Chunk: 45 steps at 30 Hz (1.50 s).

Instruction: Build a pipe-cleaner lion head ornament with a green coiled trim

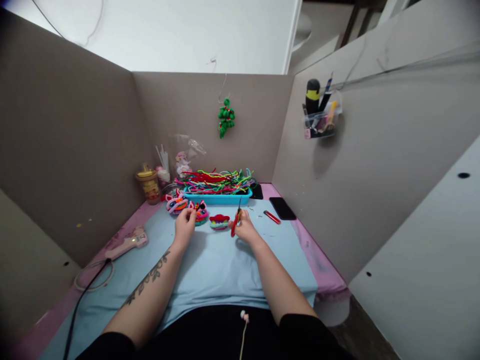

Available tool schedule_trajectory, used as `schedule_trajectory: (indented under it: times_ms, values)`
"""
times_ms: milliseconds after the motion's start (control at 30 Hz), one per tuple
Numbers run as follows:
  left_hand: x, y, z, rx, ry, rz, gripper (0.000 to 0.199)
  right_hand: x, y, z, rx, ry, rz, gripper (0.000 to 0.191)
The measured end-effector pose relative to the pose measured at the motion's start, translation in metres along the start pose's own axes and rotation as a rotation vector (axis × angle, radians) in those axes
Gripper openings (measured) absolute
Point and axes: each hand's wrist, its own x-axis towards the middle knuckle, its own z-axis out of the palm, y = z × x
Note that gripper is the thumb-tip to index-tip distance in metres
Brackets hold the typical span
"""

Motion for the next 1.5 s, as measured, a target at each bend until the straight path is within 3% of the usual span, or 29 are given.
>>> schedule_trajectory:
  times_ms: [100, 300, 467, 600, 733, 1133, 1500]
  values:
    - [-0.003, 0.007, 0.002, -0.153, 0.009, -0.016, 0.019, -0.007, -0.011, 0.004, -0.07, -0.026, -0.061, 0.029]
    - [-0.013, 0.021, 0.002, -0.246, 0.011, 0.001, 0.022, -0.019, -0.025, 0.016, -0.281, -0.162, -0.014, 0.051]
    - [-0.018, 0.023, 0.008, -0.226, -0.122, 0.063, 0.022, -0.022, -0.029, 0.018, -0.296, -0.208, -0.069, 0.056]
    - [-0.023, 0.026, 0.014, -0.169, -0.246, 0.107, 0.021, -0.021, -0.029, 0.018, -0.258, -0.204, -0.07, 0.052]
    - [-0.025, 0.025, 0.016, -0.111, -0.282, 0.147, 0.019, -0.019, -0.026, 0.019, -0.231, -0.198, -0.073, 0.054]
    - [-0.023, 0.021, 0.015, -0.046, -0.303, 0.154, 0.02, -0.02, -0.035, 0.014, -0.139, -0.251, -0.081, 0.023]
    - [-0.022, 0.019, 0.015, -0.053, -0.255, 0.174, 0.017, -0.019, -0.033, 0.01, -0.022, -0.253, -0.015, 0.027]
